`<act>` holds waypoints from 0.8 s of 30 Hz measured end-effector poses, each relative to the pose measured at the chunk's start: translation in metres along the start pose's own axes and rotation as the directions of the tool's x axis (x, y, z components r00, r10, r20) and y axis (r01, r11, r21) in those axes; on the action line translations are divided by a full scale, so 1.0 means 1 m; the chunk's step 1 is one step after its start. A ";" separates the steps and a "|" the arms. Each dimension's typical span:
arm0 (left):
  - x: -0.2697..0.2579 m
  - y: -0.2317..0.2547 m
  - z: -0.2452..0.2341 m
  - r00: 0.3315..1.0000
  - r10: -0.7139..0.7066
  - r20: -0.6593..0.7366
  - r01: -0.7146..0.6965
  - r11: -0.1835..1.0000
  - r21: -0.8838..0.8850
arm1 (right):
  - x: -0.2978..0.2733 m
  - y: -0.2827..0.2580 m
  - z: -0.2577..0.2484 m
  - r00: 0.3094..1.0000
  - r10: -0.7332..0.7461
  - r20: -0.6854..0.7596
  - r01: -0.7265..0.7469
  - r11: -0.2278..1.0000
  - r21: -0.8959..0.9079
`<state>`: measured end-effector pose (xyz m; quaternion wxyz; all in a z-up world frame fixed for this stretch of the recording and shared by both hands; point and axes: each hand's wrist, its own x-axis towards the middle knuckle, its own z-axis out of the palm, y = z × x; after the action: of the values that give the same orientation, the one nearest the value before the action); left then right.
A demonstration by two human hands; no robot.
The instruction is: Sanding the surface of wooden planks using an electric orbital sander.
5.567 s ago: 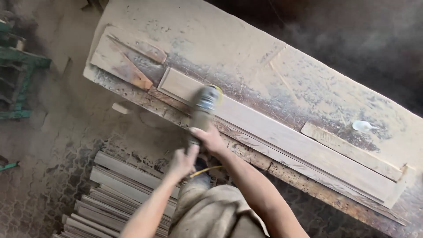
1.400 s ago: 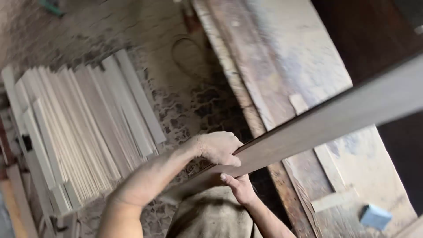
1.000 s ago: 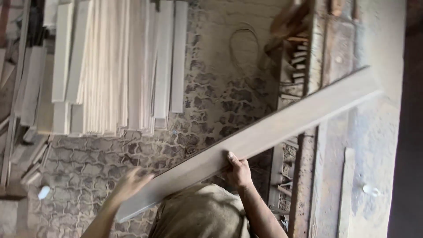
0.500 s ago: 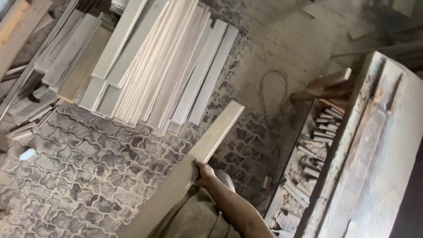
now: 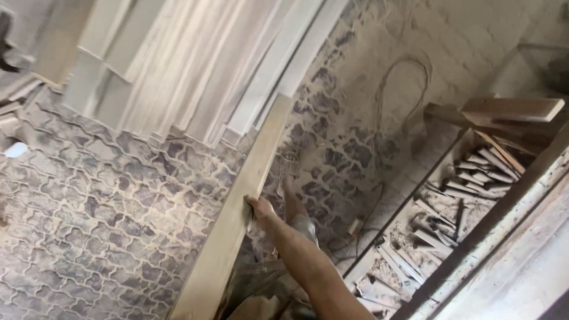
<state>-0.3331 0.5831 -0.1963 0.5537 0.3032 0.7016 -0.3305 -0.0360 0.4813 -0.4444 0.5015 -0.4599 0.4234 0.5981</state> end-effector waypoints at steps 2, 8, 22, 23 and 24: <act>-0.009 0.052 0.032 1.000 -0.023 0.006 0.023 0.992 -0.122 | 0.003 -0.037 -0.017 0.997 0.070 0.007 -0.069 0.991 -0.114; 0.001 0.201 0.147 0.988 0.107 0.109 -0.085 0.977 -0.194 | -0.055 -0.161 -0.074 0.995 0.073 0.072 -0.037 0.911 -0.410; 0.113 0.444 0.327 0.878 0.429 0.210 -0.237 0.773 -0.589 | -0.071 -0.119 -0.258 0.953 -0.053 -0.297 -0.013 0.976 -0.216; 0.097 0.470 0.328 0.892 0.397 0.217 -0.201 0.777 -0.596 | -0.081 -0.112 -0.261 0.938 -0.020 -0.346 -0.081 0.958 -0.275; 0.081 0.496 0.328 0.904 0.363 0.223 -0.165 0.781 -0.603 | -0.091 -0.105 -0.263 0.918 0.009 -0.396 -0.151 0.932 -0.329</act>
<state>0.2324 0.6218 -0.3941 0.7685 0.1610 0.6154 -0.0689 0.1078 0.2226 -0.4178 0.2915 -0.6335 0.4187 0.5817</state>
